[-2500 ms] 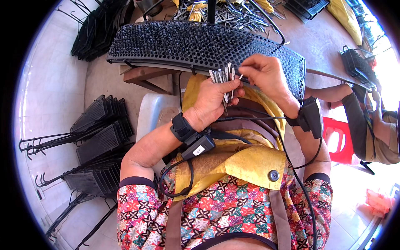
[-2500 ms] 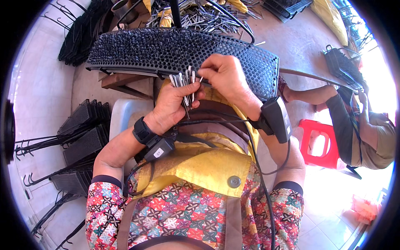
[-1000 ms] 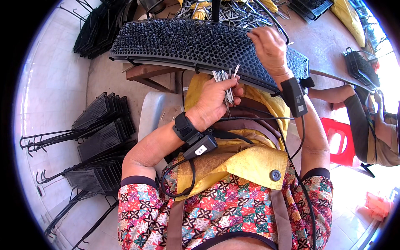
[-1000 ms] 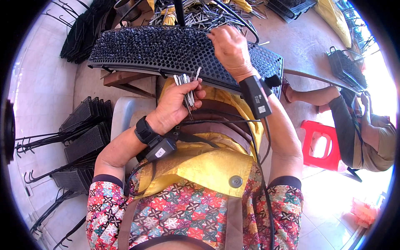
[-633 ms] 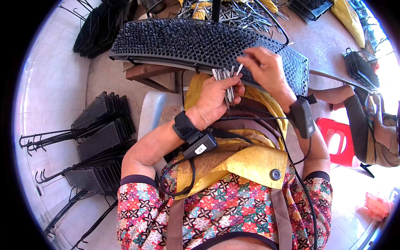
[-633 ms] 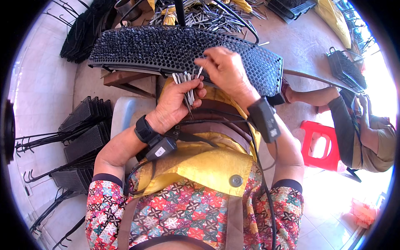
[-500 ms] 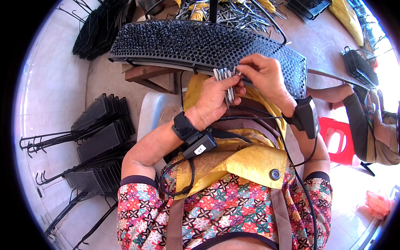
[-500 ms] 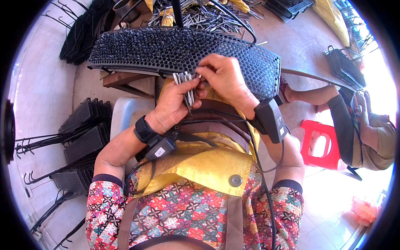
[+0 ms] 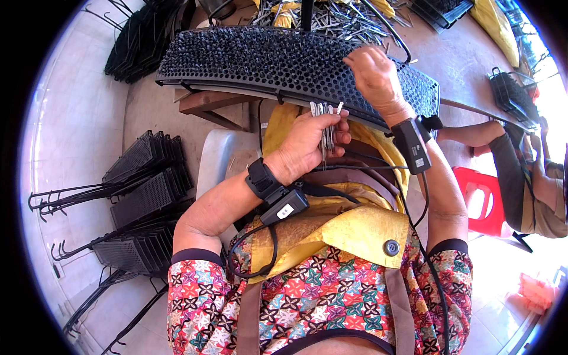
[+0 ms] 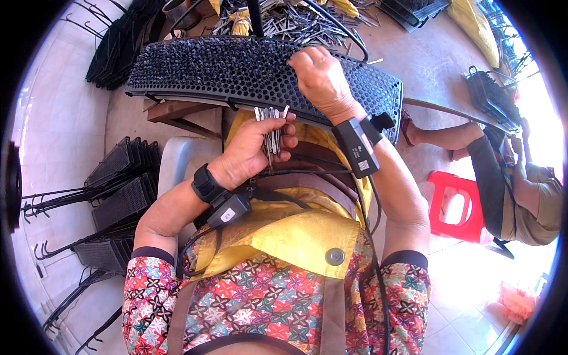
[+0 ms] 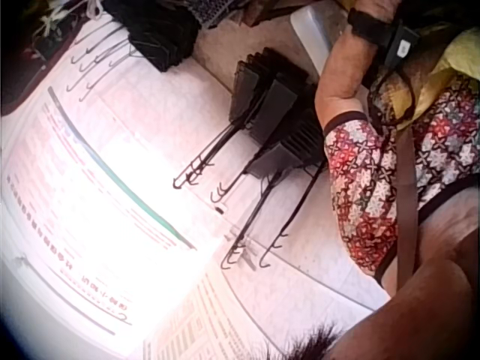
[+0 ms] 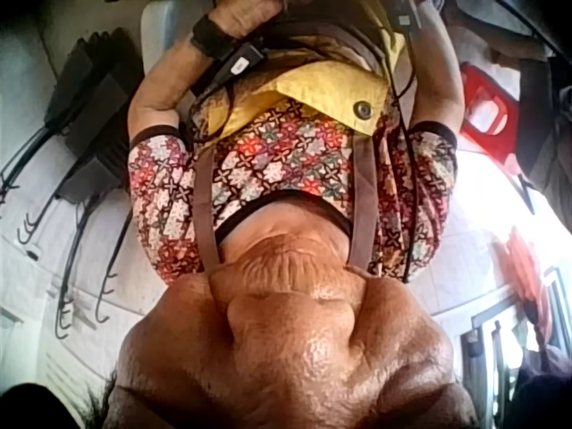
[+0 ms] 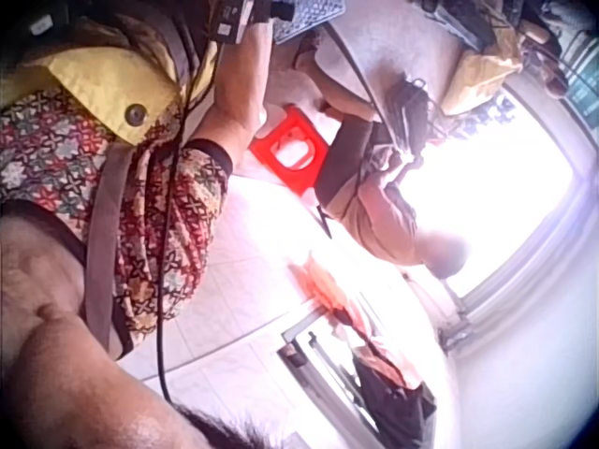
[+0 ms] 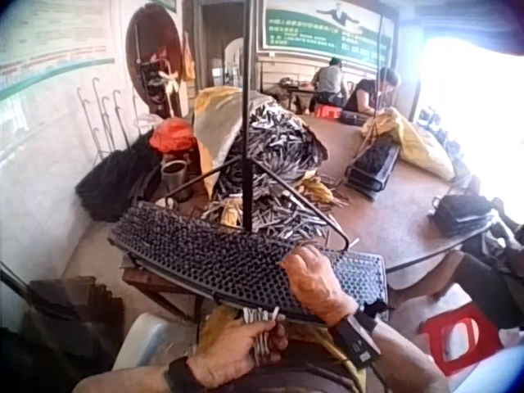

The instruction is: The person sorts metal pins by inserting them into individual holes in a black plastic grid plate, handling several pins in one hand and placing them one at a time.

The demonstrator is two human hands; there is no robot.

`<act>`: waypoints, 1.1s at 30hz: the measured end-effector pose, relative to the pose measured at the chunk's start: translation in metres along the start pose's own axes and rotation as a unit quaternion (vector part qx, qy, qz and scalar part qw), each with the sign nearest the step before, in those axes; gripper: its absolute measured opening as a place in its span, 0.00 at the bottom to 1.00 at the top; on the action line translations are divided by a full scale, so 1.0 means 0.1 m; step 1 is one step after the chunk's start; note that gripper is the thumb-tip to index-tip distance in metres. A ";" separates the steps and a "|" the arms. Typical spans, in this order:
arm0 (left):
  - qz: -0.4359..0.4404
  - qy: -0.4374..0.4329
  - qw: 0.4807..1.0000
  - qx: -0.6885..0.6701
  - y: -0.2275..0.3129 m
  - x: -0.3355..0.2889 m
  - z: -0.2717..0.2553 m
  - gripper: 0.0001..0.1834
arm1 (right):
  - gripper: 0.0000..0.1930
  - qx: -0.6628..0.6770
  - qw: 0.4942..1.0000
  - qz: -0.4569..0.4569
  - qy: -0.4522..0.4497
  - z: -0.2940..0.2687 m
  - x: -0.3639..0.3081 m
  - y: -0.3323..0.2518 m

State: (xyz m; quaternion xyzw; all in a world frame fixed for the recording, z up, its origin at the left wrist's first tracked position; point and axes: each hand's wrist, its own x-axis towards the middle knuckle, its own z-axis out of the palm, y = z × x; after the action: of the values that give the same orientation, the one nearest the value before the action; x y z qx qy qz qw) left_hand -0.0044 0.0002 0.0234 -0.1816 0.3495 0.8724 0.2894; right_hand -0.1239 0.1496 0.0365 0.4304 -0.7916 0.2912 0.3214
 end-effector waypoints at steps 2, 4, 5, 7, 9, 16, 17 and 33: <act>-0.015 -0.020 1.000 -0.011 0.01 0.00 0.00 0.11 | 0.04 -0.043 0.999 0.008 -0.030 0.03 -0.04 -0.03; -0.018 -0.043 0.999 -0.022 0.00 0.03 -0.04 0.11 | 0.04 -0.059 0.997 0.023 -0.041 -0.01 -0.07 -0.11; -0.012 -0.045 0.999 -0.027 0.00 0.03 -0.03 0.10 | 0.07 -0.056 0.998 0.023 -0.019 -0.06 -0.05 -0.16; -0.002 -0.050 0.998 -0.037 0.02 0.01 0.00 0.08 | 0.08 0.034 0.992 0.114 -0.033 -0.17 -0.09 -0.34; 0.018 -0.076 0.997 -0.020 0.02 0.02 0.00 0.10 | 0.08 0.168 0.955 0.224 -0.096 -0.29 -0.14 -0.49; 0.010 -0.096 0.995 -0.041 0.05 0.11 -0.10 0.13 | 0.05 0.137 0.964 0.227 -0.005 -0.34 -0.10 -0.46; 0.014 -0.070 0.997 -0.035 0.05 0.09 -0.09 0.12 | 0.05 0.107 0.970 0.215 0.035 -0.32 -0.05 -0.43; 0.020 -0.035 0.999 -0.030 0.03 0.01 -0.04 0.10 | 0.05 -0.022 0.999 0.039 -0.029 -0.06 -0.06 -0.26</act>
State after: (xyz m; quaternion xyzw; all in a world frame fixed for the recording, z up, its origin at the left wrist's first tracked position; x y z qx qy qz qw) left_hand -0.0065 -0.0037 0.0216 -0.1520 0.3165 0.8941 0.2781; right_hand -0.0975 0.1448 0.0403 0.4000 -0.8232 0.2732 0.2963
